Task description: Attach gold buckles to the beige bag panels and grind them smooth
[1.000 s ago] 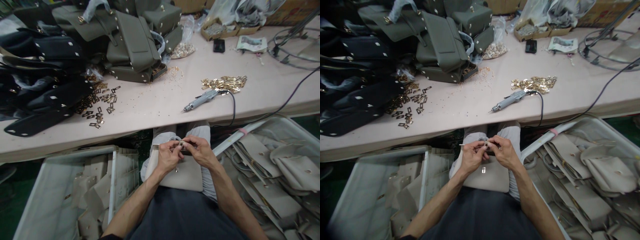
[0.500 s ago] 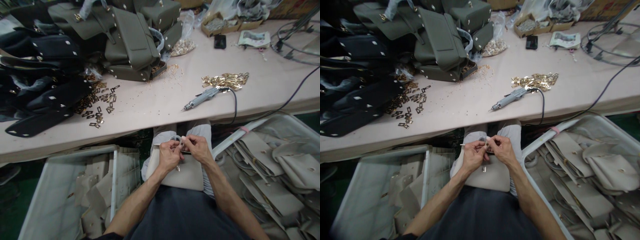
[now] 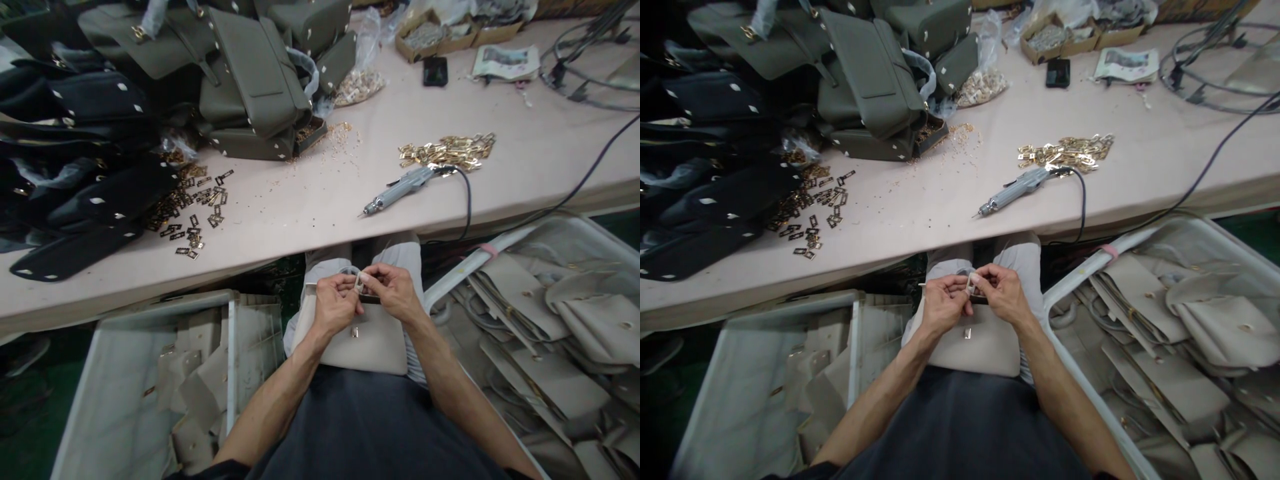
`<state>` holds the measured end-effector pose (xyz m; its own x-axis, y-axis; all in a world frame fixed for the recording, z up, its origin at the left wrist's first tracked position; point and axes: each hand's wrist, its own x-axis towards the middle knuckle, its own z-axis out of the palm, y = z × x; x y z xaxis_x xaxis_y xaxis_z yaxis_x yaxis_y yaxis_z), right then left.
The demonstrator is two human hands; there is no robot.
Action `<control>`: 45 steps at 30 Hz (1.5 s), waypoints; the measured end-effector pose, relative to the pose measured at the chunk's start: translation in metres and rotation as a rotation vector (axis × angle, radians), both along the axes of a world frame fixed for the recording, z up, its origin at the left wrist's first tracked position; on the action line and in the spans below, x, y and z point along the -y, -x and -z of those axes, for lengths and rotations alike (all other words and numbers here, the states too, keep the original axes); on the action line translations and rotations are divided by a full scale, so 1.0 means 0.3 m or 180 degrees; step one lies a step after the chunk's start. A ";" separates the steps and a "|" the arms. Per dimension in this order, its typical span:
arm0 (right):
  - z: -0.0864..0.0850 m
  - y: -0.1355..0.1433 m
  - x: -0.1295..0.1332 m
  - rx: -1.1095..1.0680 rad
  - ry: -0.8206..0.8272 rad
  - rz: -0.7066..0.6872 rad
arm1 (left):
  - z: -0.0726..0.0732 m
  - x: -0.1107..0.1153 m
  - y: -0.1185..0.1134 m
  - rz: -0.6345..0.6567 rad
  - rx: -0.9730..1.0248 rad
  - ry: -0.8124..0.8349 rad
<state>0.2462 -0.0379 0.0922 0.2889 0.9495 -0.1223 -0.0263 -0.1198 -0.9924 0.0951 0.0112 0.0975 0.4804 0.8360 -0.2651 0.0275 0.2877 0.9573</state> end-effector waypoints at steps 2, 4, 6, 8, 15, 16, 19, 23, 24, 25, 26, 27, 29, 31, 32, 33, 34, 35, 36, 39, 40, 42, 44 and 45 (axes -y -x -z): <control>0.002 0.000 0.002 -0.0057 0.0021 0.0029 | 0.007 -0.002 -0.003 -0.0028 -0.0013 0.0044; 0.006 -0.001 0.002 -0.0084 0.0030 0.0047 | 0.016 -0.004 -0.006 -0.0050 0.0008 0.0096; 0.013 -0.002 0.000 -0.0077 0.0012 0.0062 | 0.022 -0.006 -0.007 -0.0070 0.0051 0.0102; 0.019 -0.002 -0.004 -0.0066 -0.0008 0.0084 | 0.023 -0.008 -0.008 -0.0105 0.0068 0.0090; 0.048 -0.003 -0.008 -0.0147 -0.0016 0.0093 | 0.002 -0.007 -0.016 -0.0174 -0.0009 0.0011; 0.053 -0.006 -0.007 -0.0164 -0.0016 0.0117 | 0.001 -0.005 -0.015 -0.0107 0.0001 0.0006; 0.064 -0.016 -0.008 -0.0134 -0.0032 0.0179 | 0.009 -0.004 -0.011 0.0114 -0.0001 -0.0043; 0.056 -0.014 -0.011 0.0034 -0.0082 0.0123 | 0.026 -0.005 -0.019 0.0063 -0.0087 -0.0063; 0.051 -0.010 -0.012 0.0130 -0.0088 0.0116 | 0.025 -0.003 -0.022 0.0024 -0.0085 -0.0008; 0.044 -0.007 -0.012 0.0244 -0.0086 0.0126 | 0.019 0.001 -0.025 -0.0007 -0.0070 0.0053; 0.038 -0.003 -0.012 0.0336 -0.0070 0.0143 | 0.009 0.009 -0.027 -0.0037 -0.0049 0.0100; 0.032 0.000 -0.012 0.0350 -0.0037 0.0147 | -0.004 0.020 -0.027 -0.0079 -0.0029 0.0116; 0.022 0.006 -0.009 0.0070 0.0061 0.0031 | -0.033 0.050 -0.024 -0.0211 -0.0012 0.0078; 0.021 0.013 -0.007 -0.0325 0.0150 -0.0173 | -0.051 0.080 -0.018 -0.0384 -0.0023 0.0041; 0.023 0.016 -0.007 -0.0421 0.0190 -0.0256 | -0.052 0.092 -0.016 -0.0463 -0.0034 0.0058; 0.028 0.020 -0.009 -0.0389 0.0227 -0.0311 | -0.046 0.099 -0.016 -0.0535 -0.0048 0.0105; 0.033 0.024 -0.013 -0.0235 0.0255 -0.0322 | -0.035 0.101 -0.018 -0.0603 -0.0062 0.0163; 0.039 0.027 -0.019 -0.0013 0.0270 -0.0298 | -0.021 0.098 -0.022 -0.0665 -0.0074 0.0213; 0.043 0.030 -0.025 0.0224 0.0266 -0.0265 | -0.006 0.090 -0.027 -0.0719 -0.0077 0.0237; 0.045 0.031 -0.045 0.0702 0.0146 -0.0223 | 0.018 0.061 -0.039 -0.0813 -0.0053 0.0161; 0.043 0.030 -0.049 0.0734 0.0109 -0.0246 | 0.019 0.055 -0.040 -0.0836 -0.0039 0.0132; 0.042 0.027 -0.054 0.0738 0.0106 -0.0320 | 0.015 0.051 -0.035 -0.0877 -0.0013 0.0147; 0.052 0.030 -0.063 0.0782 0.0198 -0.0386 | 0.016 0.052 -0.022 -0.0880 0.0053 0.0273; 0.059 0.036 -0.071 0.0837 0.0255 -0.0422 | 0.020 0.052 -0.013 -0.0868 0.0103 0.0352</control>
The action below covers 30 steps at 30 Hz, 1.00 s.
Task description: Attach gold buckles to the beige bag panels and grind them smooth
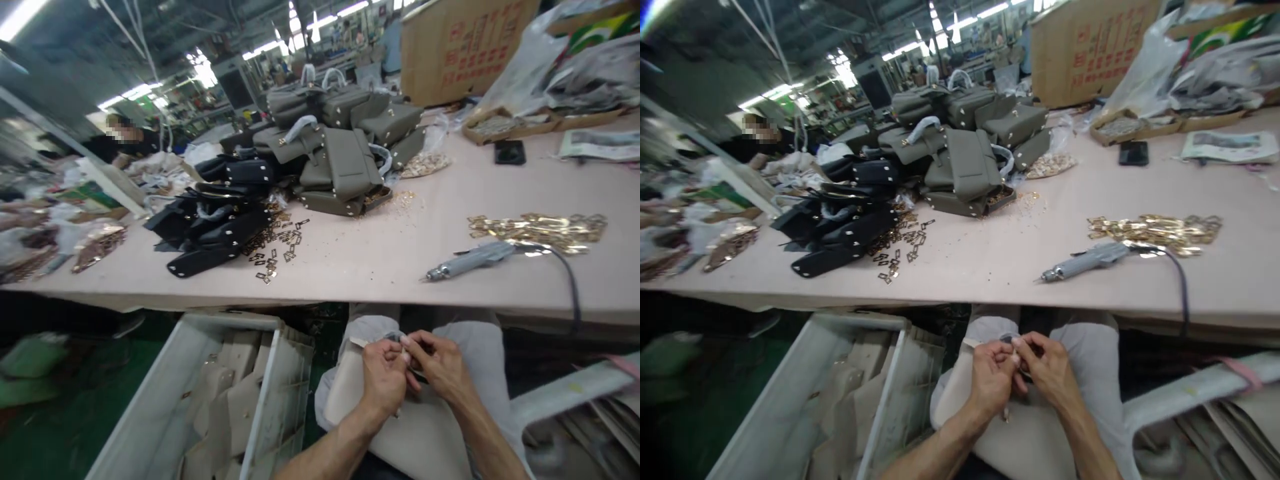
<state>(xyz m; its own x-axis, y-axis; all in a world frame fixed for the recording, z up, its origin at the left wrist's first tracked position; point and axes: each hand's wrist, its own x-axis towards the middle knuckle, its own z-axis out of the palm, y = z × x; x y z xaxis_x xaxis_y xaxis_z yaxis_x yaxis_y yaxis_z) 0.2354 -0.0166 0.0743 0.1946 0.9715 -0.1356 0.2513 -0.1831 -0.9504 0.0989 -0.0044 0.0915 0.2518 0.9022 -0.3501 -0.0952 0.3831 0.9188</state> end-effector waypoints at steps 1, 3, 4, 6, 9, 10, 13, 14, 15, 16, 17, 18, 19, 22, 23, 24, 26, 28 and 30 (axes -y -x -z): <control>0.007 0.009 -0.010 0.0076 0.0045 -0.0037 | 0.007 -0.001 0.010 0.0004 0.0065 0.0067; 0.013 0.039 -0.033 0.0241 0.0028 -0.0134 | 0.022 -0.009 0.033 -0.0071 0.0172 0.0179; 0.009 0.055 -0.043 0.0323 -0.0027 -0.0191 | 0.028 -0.014 0.045 -0.0144 0.0198 0.0215; -0.012 0.083 -0.053 0.0472 -0.0169 -0.0293 | 0.031 -0.025 0.069 -0.0311 0.0216 0.0241; -0.038 0.076 -0.037 0.0684 -0.0555 -0.0249 | 0.007 -0.035 0.102 -0.0546 0.0276 0.0166; -0.035 0.059 -0.025 0.0760 -0.0691 -0.0138 | -0.004 -0.037 0.111 -0.0632 0.0315 0.0125; 0.019 -0.010 0.035 0.0637 -0.0612 0.0260 | -0.027 -0.042 0.136 -0.0843 0.0368 -0.0008; 0.046 -0.029 0.061 0.0372 -0.0374 0.0263 | -0.028 -0.044 0.141 -0.0877 0.0351 -0.0049; 0.072 -0.040 0.089 0.0032 -0.0121 0.0157 | -0.025 -0.046 0.145 -0.0911 0.0326 -0.0079; 0.096 -0.042 0.116 -0.0284 0.0093 -0.0027 | -0.021 -0.048 0.147 -0.0944 0.0300 -0.0095; 0.114 -0.036 0.142 -0.0475 0.0239 -0.0203 | -0.016 -0.049 0.148 -0.0994 0.0278 -0.0096; 0.126 -0.022 0.164 -0.0494 0.0329 -0.0308 | -0.013 -0.050 0.148 -0.1046 0.0265 -0.0086; 0.131 -0.003 0.182 -0.0370 0.0386 -0.0318 | -0.012 -0.051 0.149 -0.1088 0.0262 -0.0070; 0.104 0.046 0.212 0.0123 0.0486 -0.0019 | -0.025 -0.049 0.154 -0.1165 0.0294 -0.0044; 0.087 0.050 0.216 0.0189 0.0488 0.0022 | -0.033 -0.046 0.156 -0.1161 0.0310 -0.0046; 0.068 0.047 0.218 0.0228 0.0469 0.0008 | -0.040 -0.043 0.158 -0.1151 0.0329 -0.0048; 0.032 0.025 0.217 0.0263 0.0422 -0.0076 | -0.048 -0.036 0.159 -0.1124 0.0395 -0.0037; 0.008 -0.001 0.213 0.0151 0.0470 -0.0259 | -0.043 -0.029 0.153 -0.1128 0.0487 -0.0004; 0.001 -0.014 0.209 -0.0076 0.0579 -0.0432 | -0.029 -0.026 0.145 -0.1117 0.0554 0.0025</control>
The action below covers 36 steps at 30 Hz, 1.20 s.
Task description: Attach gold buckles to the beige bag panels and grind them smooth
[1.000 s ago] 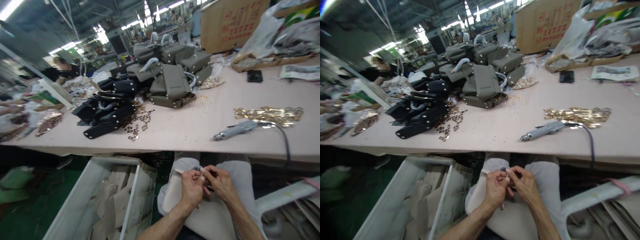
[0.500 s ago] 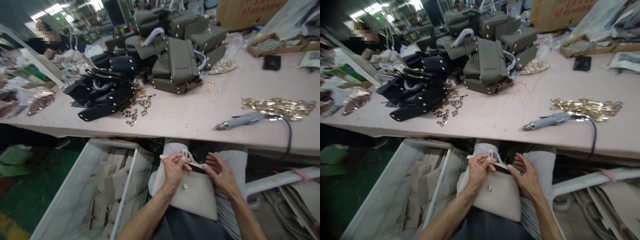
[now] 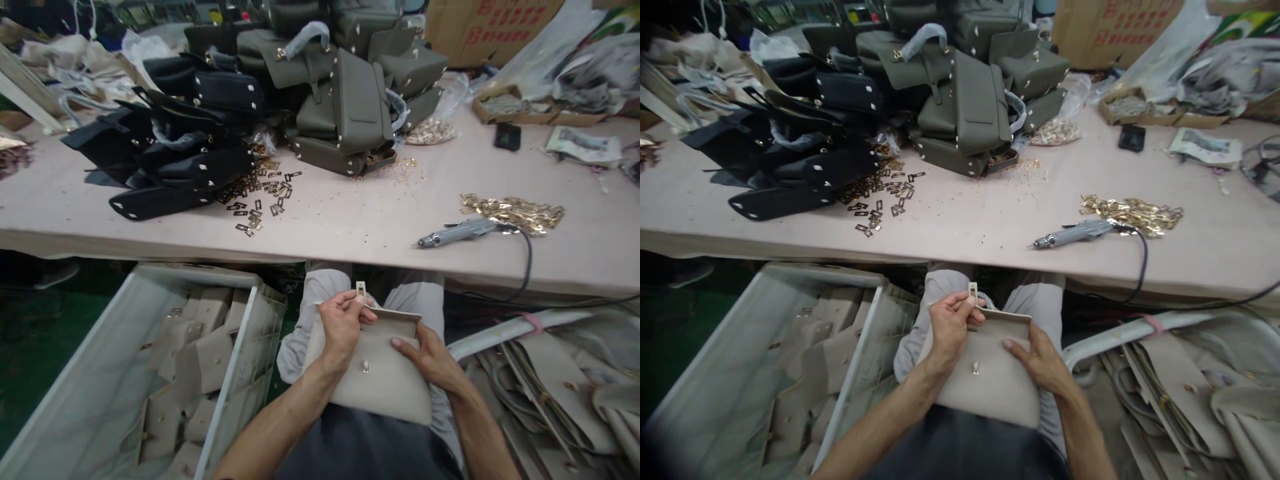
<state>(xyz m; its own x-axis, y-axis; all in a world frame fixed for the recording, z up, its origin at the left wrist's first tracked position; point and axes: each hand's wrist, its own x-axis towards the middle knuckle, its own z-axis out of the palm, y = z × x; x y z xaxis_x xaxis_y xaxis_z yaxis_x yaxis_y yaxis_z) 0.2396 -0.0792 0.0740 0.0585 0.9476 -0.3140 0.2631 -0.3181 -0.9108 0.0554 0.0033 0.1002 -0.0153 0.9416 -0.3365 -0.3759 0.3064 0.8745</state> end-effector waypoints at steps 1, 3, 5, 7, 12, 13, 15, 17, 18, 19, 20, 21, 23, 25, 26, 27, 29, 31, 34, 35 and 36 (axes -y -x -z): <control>0.001 -0.001 -0.001 -0.0094 0.0063 -0.0033 | 0.008 0.000 -0.004 0.0015 0.0023 0.0010; 0.008 0.005 -0.001 -0.0186 0.0164 -0.0031 | 0.023 -0.004 -0.006 0.0073 0.0076 0.0032; 0.009 0.008 0.002 -0.0135 0.0251 -0.0020 | 0.033 -0.011 0.000 0.0125 0.0171 0.0045; -0.004 0.001 0.004 0.0223 0.0301 -0.0005 | 0.037 -0.018 0.017 0.0155 0.0243 0.0036; -0.116 -0.012 -0.062 0.1229 -0.0330 0.0165 | 0.036 -0.030 0.079 0.0187 0.0136 0.0085; -0.147 0.003 -0.097 0.1266 -0.0592 0.0247 | 0.036 -0.034 0.090 0.0183 0.0121 0.0115; -0.212 0.059 -0.191 0.1269 -0.1096 0.0354 | 0.042 -0.045 0.106 0.0151 0.0118 0.0168; -0.276 0.147 -0.313 0.1208 -0.1508 0.0264 | 0.049 -0.058 0.115 0.0124 0.0142 0.0158; -0.305 0.199 -0.383 0.1163 -0.1694 0.0155 | 0.053 -0.063 0.117 0.0124 0.0151 0.0130; -0.329 0.254 -0.458 0.1114 -0.1855 0.0023 | 0.055 -0.066 0.117 0.0126 0.0158 0.0101; -0.346 0.310 -0.537 0.1082 -0.1982 -0.0086 | 0.056 -0.068 0.116 0.0117 0.0161 0.0087; -0.356 0.366 -0.619 0.1048 -0.2061 -0.0199 | 0.057 -0.067 0.115 0.0108 0.0161 0.0091; -0.353 0.471 -0.784 0.1077 -0.2145 -0.0434 | 0.060 -0.064 0.111 0.0099 0.0152 0.0125; -0.333 0.567 -0.938 0.1317 -0.2155 -0.0655 | 0.065 -0.061 0.108 0.0095 0.0156 0.0147; -0.322 0.611 -1.005 0.1538 -0.2130 -0.0713 | 0.070 -0.060 0.106 0.0090 0.0166 0.0150; -0.311 0.652 -1.064 0.1791 -0.2052 -0.0763 | 0.076 -0.060 0.104 0.0074 0.0186 0.0153; -0.295 0.721 -1.154 0.2266 -0.1830 -0.0834 | 0.094 -0.063 0.099 0.0019 0.0223 0.0178; -0.282 0.771 -1.210 0.2587 -0.1646 -0.0883 | 0.116 -0.067 0.093 -0.0052 0.0225 0.0209; -0.268 0.810 -1.248 0.2658 -0.1494 -0.0926 | 0.145 -0.074 0.080 -0.0135 0.0200 0.0249; -0.266 0.815 -1.254 0.2594 -0.1456 -0.0926 | 0.153 -0.077 0.076 -0.0172 0.0194 0.0252; -0.267 0.816 -1.257 0.2496 -0.1442 -0.0921 | 0.158 -0.081 0.072 -0.0201 0.0189 0.0248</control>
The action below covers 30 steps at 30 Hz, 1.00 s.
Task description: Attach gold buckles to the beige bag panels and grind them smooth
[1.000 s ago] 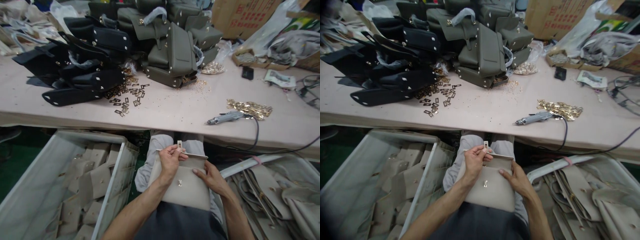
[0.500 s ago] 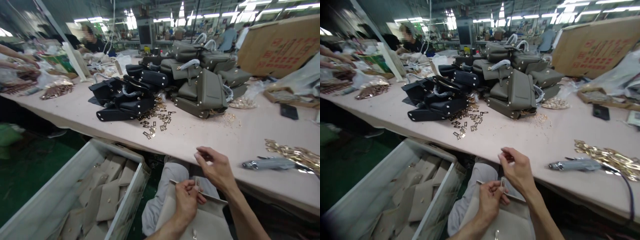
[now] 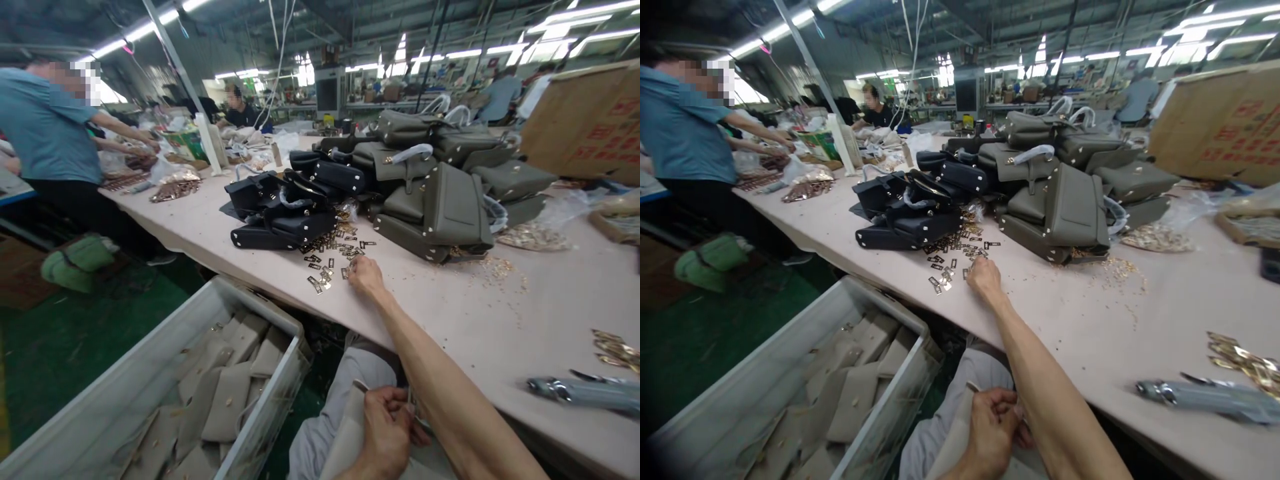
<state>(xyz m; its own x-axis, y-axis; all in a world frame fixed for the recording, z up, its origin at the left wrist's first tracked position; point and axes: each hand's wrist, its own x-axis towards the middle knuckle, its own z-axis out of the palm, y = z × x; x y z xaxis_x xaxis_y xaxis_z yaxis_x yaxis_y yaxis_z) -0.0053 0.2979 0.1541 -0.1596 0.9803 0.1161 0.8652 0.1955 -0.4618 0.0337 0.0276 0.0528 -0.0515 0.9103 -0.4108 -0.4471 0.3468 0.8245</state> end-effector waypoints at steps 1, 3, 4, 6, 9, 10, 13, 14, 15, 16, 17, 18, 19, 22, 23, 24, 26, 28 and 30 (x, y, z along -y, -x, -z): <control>-0.004 -0.002 0.000 -0.0140 -0.0001 -0.0029 | 0.003 -0.004 -0.003 -0.0009 -0.0005 -0.0009; -0.025 -0.021 0.012 -0.0602 -0.0080 -0.0178 | 0.002 -0.015 -0.007 -0.0036 -0.0006 -0.0008; -0.040 -0.041 0.027 -0.0917 -0.0128 -0.0289 | -0.003 -0.020 -0.007 -0.0039 -0.0011 -0.0006; -0.075 -0.104 0.085 -0.1645 -0.0162 -0.0508 | -0.024 -0.025 -0.001 0.0045 -0.0040 -0.0047; -0.120 -0.254 0.242 -0.2568 -0.0104 -0.0572 | -0.068 -0.025 0.017 0.0254 -0.0076 -0.0130; -0.129 -0.308 0.306 -0.2767 -0.0095 -0.0504 | -0.078 -0.026 0.024 0.0297 -0.0087 -0.0121; -0.121 -0.451 0.500 -0.3135 -0.0135 -0.0064 | -0.078 -0.038 0.032 0.0348 -0.0078 -0.0192; -0.107 -0.487 0.562 -0.3179 -0.0128 0.0128 | -0.071 -0.042 0.031 0.0363 -0.0056 -0.0191; -0.087 -0.517 0.621 -0.3182 -0.0093 0.0322 | -0.064 -0.044 0.028 0.0386 -0.0033 -0.0180; -0.063 -0.541 0.675 -0.3156 -0.0035 0.0501 | -0.058 -0.044 0.024 0.0416 -0.0011 -0.0171; -0.036 -0.559 0.724 -0.3124 0.0031 0.0652 | -0.056 -0.043 0.021 0.0460 0.0011 -0.0175; -0.007 -0.573 0.765 -0.3096 0.0102 0.0764 | -0.055 -0.040 0.018 0.0514 0.0032 -0.0190; 0.020 -0.582 0.799 -0.3079 0.0160 0.0842 | -0.057 -0.039 0.016 0.0570 0.0049 -0.0214; 0.086 -0.591 0.854 -0.3083 0.0242 0.0912 | -0.067 -0.037 0.012 0.0679 0.0067 -0.0302; 0.100 -0.590 0.861 -0.3083 0.0259 0.0905 | -0.069 -0.037 0.011 0.0692 0.0067 -0.0317; 0.111 -0.588 0.865 -0.3077 0.0272 0.0896 | -0.071 -0.037 0.012 0.0705 0.0066 -0.0328; 0.125 -0.582 0.865 -0.3018 0.0329 0.0870 | -0.073 -0.036 0.014 0.0748 0.0072 -0.0339; 0.133 -0.574 0.862 -0.2902 0.0429 0.0845 | -0.073 -0.033 0.017 0.0800 0.0081 -0.0348; 0.139 -0.566 0.859 -0.2809 0.0511 0.0826 | -0.071 -0.028 0.022 0.0859 0.0097 -0.0379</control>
<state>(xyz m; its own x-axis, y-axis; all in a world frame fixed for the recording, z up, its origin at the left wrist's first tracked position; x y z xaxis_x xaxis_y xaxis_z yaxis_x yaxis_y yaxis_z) 0.1646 0.0403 0.1123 0.1480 0.9878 -0.0488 0.1961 -0.0777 -0.9775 0.0272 0.0361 0.0739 0.2097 0.9313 -0.2980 -0.3770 0.3582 0.8541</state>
